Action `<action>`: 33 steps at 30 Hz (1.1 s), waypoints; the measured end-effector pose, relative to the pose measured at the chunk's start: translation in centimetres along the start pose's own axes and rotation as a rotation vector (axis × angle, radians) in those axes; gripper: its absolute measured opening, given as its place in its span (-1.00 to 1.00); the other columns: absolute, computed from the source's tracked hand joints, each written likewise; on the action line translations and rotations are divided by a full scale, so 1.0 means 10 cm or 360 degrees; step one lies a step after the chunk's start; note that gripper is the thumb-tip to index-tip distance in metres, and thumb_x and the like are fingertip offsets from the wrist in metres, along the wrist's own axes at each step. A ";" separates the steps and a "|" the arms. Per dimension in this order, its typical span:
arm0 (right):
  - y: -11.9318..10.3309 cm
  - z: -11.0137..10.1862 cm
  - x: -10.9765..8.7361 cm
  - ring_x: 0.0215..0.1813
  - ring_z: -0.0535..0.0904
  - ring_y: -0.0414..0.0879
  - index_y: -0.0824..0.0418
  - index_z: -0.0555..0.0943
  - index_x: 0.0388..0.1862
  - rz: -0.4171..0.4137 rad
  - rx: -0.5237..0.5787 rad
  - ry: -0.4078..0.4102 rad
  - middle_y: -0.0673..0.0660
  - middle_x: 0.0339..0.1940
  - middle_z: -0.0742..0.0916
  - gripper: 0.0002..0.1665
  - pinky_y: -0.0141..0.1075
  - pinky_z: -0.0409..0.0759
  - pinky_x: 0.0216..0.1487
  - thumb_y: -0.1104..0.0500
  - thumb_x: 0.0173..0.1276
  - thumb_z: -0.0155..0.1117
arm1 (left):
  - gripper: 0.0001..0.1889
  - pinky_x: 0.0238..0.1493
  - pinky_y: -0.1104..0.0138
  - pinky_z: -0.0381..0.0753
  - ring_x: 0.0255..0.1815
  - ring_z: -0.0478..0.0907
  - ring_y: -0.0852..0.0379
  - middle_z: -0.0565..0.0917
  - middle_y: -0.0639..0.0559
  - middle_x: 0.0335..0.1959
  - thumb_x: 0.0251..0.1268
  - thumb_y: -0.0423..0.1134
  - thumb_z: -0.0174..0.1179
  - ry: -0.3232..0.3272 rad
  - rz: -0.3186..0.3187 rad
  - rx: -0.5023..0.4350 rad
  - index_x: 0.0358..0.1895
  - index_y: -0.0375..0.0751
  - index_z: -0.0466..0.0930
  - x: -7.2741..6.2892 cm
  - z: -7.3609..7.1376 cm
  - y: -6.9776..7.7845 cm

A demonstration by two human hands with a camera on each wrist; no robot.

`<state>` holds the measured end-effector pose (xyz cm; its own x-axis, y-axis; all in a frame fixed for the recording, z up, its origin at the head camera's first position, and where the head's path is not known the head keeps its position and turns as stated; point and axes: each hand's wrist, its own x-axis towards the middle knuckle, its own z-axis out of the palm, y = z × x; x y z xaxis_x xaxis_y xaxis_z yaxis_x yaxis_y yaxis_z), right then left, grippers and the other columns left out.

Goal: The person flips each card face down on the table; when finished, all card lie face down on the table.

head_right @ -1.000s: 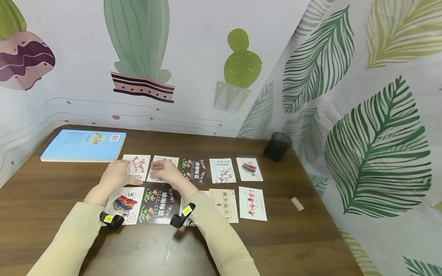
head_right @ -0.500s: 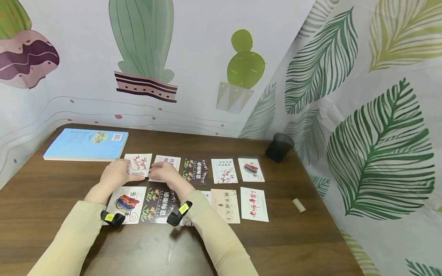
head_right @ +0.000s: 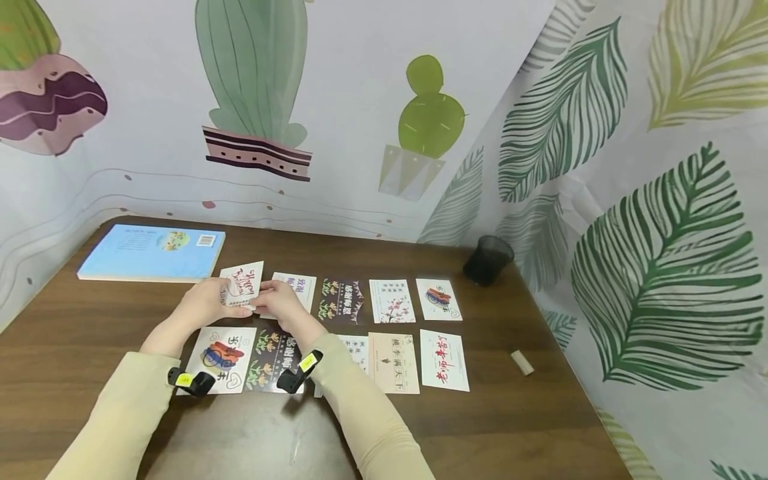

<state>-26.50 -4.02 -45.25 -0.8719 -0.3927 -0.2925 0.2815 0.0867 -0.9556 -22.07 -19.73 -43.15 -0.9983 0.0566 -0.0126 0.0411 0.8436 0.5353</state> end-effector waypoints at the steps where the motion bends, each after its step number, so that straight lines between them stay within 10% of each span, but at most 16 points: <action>1: 0.00 0.01 -0.01 -0.24 0.62 -0.14 0.45 0.42 0.26 -0.0003 0.0017 0.0001 0.26 -0.10 0.70 -0.46 -0.30 0.69 -0.02 0.47 0.27 0.19 | -0.15 -0.01 -0.12 0.53 -0.08 0.49 -0.32 0.54 -0.54 0.03 -0.01 0.04 0.49 -0.0016 0.0005 -0.0004 0.13 -0.65 0.42 0.00 -0.01 0.00; 11: -0.04 0.00 -0.10 -0.06 0.68 0.00 0.47 0.37 0.28 -0.0086 0.0123 0.0059 0.39 0.11 0.65 -0.43 -0.23 0.68 0.05 0.47 0.26 0.16 | -0.12 0.18 -0.21 0.44 0.23 0.39 -0.48 0.44 -0.59 0.21 0.03 -0.02 0.48 0.0089 0.0020 -0.0144 0.25 -0.65 0.35 -0.02 -0.16 0.12; 33: -0.03 0.02 -0.26 -0.13 0.61 -0.16 0.44 0.42 0.22 -0.0214 0.0306 -0.0061 0.34 0.14 0.64 -0.50 -0.20 0.65 0.12 0.45 0.27 0.16 | -0.52 -0.53 0.33 0.47 -0.29 0.70 -0.19 0.74 -0.33 -0.19 0.21 0.00 0.35 0.0505 -0.0044 -0.0281 -0.07 -0.43 0.70 -0.06 -0.09 0.35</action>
<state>-24.24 -3.19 -44.17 -0.8919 -0.4239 -0.1578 0.2381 -0.1434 -0.9606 -21.34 -17.32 -40.55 -0.9630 -0.1568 0.2190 0.0341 0.7356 0.6766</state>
